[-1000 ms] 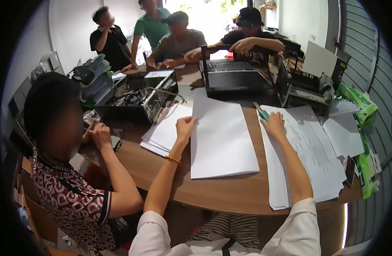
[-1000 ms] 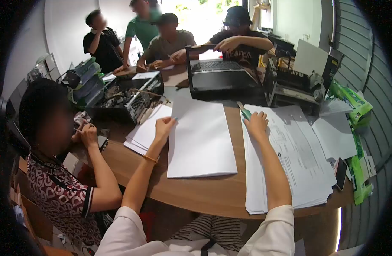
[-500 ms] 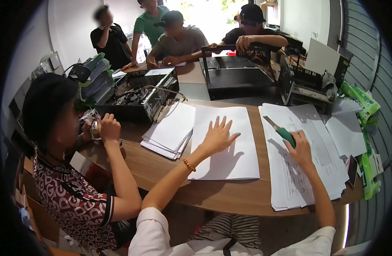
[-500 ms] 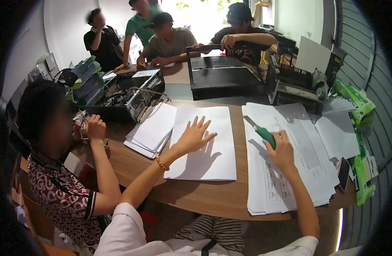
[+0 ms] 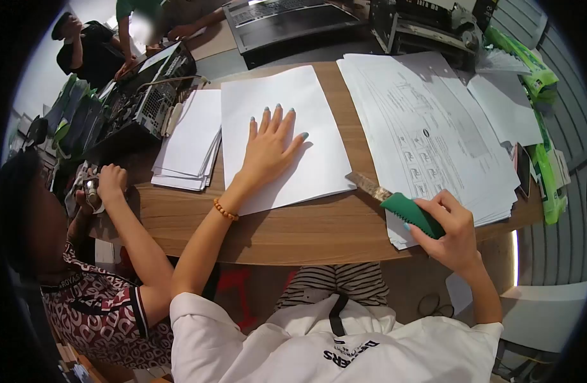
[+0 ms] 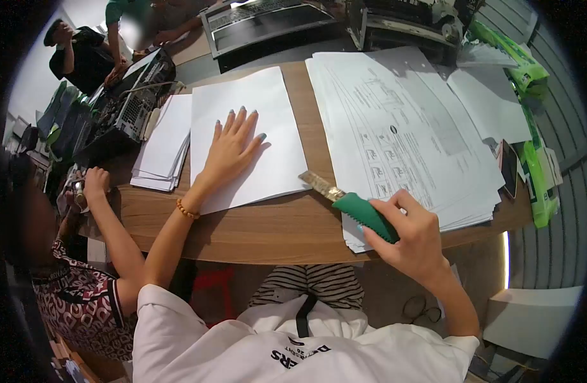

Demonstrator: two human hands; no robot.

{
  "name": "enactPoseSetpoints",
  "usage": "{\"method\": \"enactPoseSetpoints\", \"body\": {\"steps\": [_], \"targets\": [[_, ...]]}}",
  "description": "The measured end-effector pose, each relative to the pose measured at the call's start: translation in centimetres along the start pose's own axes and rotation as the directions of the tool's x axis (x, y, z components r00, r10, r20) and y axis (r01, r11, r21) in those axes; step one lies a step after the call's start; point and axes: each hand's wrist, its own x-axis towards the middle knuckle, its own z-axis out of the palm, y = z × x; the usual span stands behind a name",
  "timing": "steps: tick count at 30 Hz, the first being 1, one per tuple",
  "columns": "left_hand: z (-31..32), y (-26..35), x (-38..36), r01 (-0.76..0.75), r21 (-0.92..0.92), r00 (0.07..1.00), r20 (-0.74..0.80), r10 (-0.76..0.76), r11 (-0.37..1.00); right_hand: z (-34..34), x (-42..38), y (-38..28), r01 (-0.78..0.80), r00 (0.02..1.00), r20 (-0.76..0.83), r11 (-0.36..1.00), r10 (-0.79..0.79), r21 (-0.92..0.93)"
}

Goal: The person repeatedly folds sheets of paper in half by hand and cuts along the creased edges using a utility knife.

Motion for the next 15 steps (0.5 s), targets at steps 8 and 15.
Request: {"method": "enactPoseSetpoints", "body": {"steps": [8,15], "targets": [[-0.1,0.2,-0.2,0.001,-0.026,1.0,-0.015,-0.001,1.0,0.4,-0.8,-1.7,0.014,0.997,0.074,1.0,-0.016,0.019],[-0.1,0.1,-0.1,0.003,-0.01,1.0,-0.021,-0.003,1.0,1.5,-0.8,-1.8,-0.025,0.999,0.032,1.0,0.025,0.004]]}}
